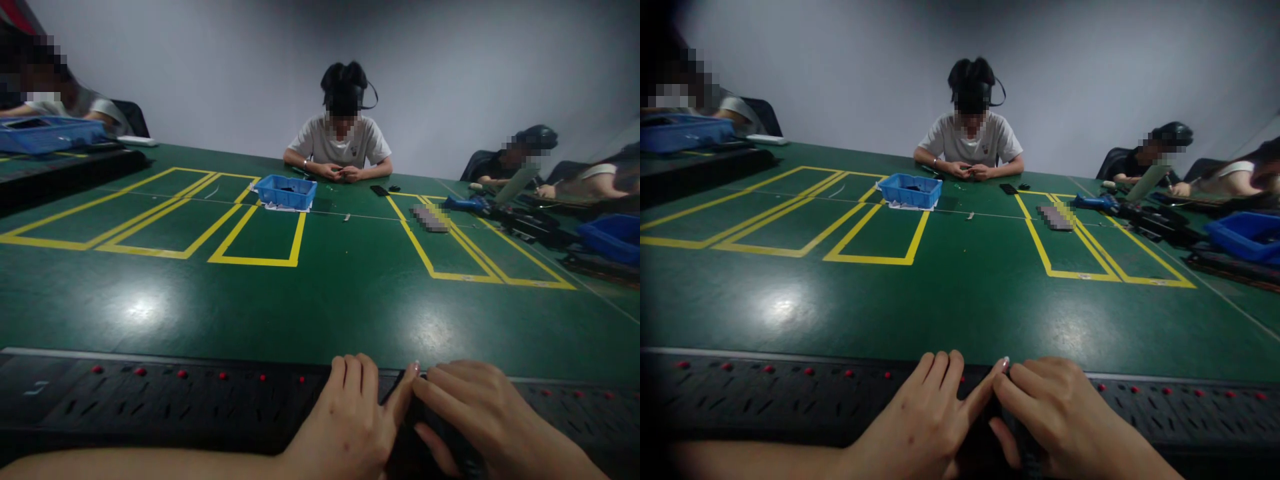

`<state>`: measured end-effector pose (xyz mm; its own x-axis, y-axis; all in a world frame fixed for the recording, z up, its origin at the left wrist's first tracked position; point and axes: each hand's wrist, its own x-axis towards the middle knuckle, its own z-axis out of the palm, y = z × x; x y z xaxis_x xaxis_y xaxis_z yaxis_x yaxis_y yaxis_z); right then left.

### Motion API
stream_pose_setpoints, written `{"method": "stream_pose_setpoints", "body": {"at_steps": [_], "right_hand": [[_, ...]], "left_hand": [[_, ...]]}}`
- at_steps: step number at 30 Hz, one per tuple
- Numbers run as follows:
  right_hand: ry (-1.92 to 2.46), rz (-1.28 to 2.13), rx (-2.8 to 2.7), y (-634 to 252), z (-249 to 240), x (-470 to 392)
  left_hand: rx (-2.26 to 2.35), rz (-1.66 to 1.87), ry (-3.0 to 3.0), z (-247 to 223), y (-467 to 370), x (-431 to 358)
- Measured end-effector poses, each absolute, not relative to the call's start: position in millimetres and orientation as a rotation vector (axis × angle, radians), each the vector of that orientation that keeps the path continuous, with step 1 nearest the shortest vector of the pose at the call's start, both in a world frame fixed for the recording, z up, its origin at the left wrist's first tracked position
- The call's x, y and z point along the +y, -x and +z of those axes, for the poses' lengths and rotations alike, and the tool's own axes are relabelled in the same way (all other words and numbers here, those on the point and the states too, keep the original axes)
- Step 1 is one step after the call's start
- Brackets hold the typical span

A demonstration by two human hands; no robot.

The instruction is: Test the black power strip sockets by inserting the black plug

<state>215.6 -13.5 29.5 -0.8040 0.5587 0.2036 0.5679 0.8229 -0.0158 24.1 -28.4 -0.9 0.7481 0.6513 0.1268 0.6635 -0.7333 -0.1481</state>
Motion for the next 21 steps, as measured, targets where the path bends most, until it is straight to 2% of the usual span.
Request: {"method": "stream_pose_setpoints", "body": {"at_steps": [9, 17, 21], "right_hand": [[0.889, 0.006, -2.803, -216.8, 27.9, -13.7], [1.141, 0.186, -2.845, -209.9, 39.1, -20.1], [1.291, 0.052, -2.656, -204.3, 29.2, -34.5]], "left_hand": [[-1.064, -0.099, 2.764, -1.5, -24.3, -27.7], [-1.131, -0.144, 2.763, 0.5, -23.9, -31.5], [-1.166, -0.169, 2.772, 5.5, -24.4, -33.7]]}}
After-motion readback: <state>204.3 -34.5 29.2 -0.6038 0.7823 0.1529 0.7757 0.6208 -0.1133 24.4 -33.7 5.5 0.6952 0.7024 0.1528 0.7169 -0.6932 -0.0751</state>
